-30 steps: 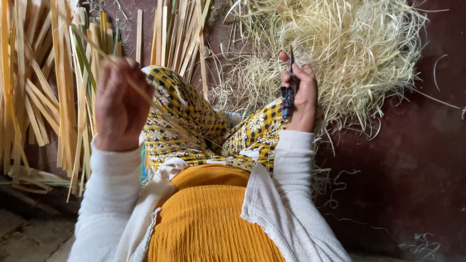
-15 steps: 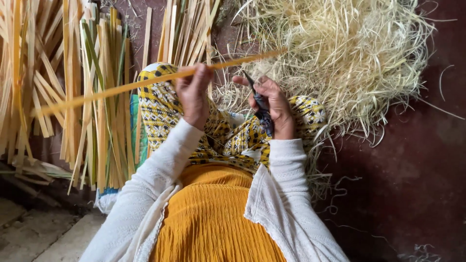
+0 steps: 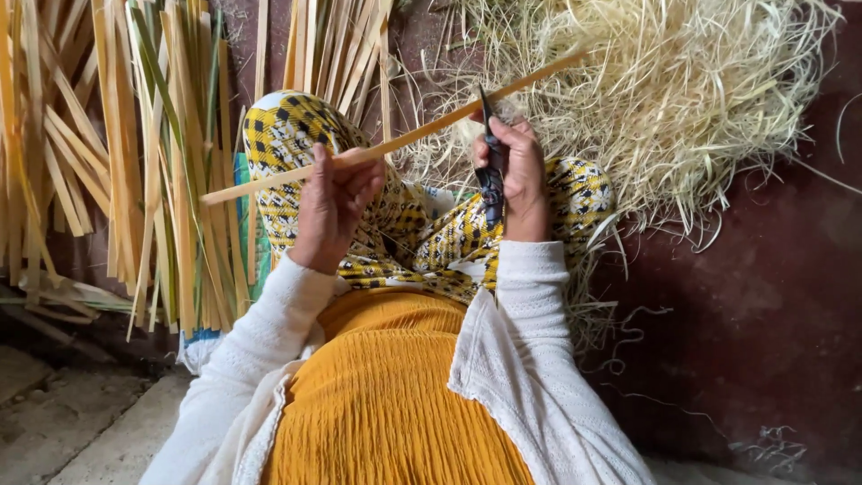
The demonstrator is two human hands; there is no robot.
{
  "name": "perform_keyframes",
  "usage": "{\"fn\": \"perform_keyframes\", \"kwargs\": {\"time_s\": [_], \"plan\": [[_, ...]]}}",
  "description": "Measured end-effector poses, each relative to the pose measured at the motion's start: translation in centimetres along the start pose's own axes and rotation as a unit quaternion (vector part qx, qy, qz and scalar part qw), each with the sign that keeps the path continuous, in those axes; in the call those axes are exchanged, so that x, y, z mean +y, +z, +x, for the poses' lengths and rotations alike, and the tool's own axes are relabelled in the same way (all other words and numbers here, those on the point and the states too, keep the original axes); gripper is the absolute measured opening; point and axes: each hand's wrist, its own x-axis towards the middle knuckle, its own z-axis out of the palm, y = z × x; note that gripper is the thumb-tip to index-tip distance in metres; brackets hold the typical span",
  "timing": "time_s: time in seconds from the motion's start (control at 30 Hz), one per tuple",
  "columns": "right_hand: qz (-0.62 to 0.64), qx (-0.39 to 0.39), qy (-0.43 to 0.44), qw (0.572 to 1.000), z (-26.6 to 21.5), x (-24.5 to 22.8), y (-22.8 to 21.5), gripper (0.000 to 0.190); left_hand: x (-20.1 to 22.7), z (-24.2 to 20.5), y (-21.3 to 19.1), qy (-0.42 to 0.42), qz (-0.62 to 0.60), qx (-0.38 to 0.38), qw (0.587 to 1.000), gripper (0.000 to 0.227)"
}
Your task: A person is sitting on the floor, using a small knife to shave thin strips from a long piece of bamboo or wood.
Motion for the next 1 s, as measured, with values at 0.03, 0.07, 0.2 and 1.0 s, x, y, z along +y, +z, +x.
{"fn": "perform_keyframes", "kwargs": {"time_s": [0.03, 0.07, 0.2, 1.0], "plan": [[-0.001, 0.002, 0.002, 1.000, 0.0, 0.1, 0.0, 0.009, -0.5, 0.1, -0.9, -0.002, -0.001, 0.002, 1.000, 0.051], [-0.006, -0.001, 0.009, 1.000, 0.1, 0.1, 0.0, 0.009, -0.9, 0.3, -1.8, -0.062, -0.043, -0.020, 0.997, 0.056], [-0.012, 0.017, 0.007, 1.000, -2.9, -3.0, 5.4, 0.011, -2.7, -0.3, -2.7, -0.178, -0.071, -0.107, 0.976, 0.072], [-0.089, -0.073, -0.043, 0.992, -4.1, -1.8, 7.5, 0.012, -4.9, 5.5, 0.5, 0.138, 0.628, -0.190, 0.742, 0.032]]}}
